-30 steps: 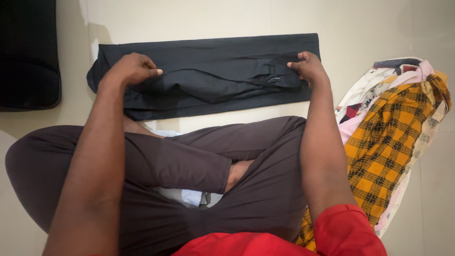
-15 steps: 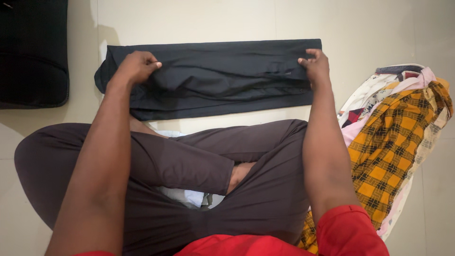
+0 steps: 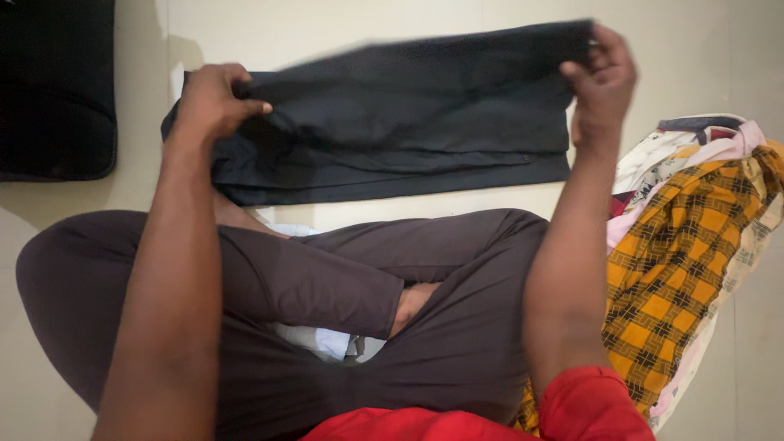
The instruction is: The person folds a black shirt by hand while sitting on the floor, smoothing the garment, tucking in the sleeves, and folding the body into a rectangular shape.
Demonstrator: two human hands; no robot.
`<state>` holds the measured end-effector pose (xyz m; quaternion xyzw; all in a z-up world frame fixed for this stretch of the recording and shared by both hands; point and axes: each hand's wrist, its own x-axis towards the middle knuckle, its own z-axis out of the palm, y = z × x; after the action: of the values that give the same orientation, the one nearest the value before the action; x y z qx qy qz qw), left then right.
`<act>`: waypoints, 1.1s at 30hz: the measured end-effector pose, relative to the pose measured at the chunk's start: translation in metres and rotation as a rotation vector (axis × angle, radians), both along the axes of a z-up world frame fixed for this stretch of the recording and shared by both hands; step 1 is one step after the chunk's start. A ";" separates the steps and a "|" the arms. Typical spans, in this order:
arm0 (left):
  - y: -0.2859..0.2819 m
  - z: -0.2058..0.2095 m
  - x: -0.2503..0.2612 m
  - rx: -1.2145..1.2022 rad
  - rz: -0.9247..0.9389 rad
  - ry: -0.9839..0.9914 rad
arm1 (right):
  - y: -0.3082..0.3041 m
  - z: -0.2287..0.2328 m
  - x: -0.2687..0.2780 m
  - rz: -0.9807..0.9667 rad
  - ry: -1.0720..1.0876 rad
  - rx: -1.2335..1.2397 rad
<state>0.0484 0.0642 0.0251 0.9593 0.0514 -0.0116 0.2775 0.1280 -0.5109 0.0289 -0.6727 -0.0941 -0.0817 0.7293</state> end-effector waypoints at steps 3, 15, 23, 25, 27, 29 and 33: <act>0.000 0.006 -0.015 0.023 0.056 0.014 | -0.017 -0.003 -0.013 0.040 -0.010 0.053; -0.057 -0.016 -0.038 0.518 -0.339 0.041 | -0.035 -0.073 0.002 -0.063 0.671 -0.405; -0.078 -0.030 -0.001 -0.055 -0.106 0.004 | -0.012 -0.077 0.009 -0.180 0.731 -0.803; -0.079 -0.042 0.013 -0.062 -0.064 0.036 | -0.009 -0.080 0.014 -0.207 0.689 -0.967; -0.091 -0.053 0.025 0.000 -0.060 0.045 | -0.002 -0.092 0.019 -0.170 0.712 -1.014; -0.094 -0.058 0.035 -0.052 -0.106 0.094 | -0.004 -0.105 0.025 -0.113 0.673 -1.015; -0.090 -0.057 0.038 -0.230 -0.119 0.228 | -0.021 -0.114 0.033 -0.021 0.591 -0.863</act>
<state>0.0867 -0.0257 -0.0323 0.9150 0.0240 -0.1425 0.3768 0.1613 -0.5314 -0.0849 -0.9074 0.0974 0.1504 0.3801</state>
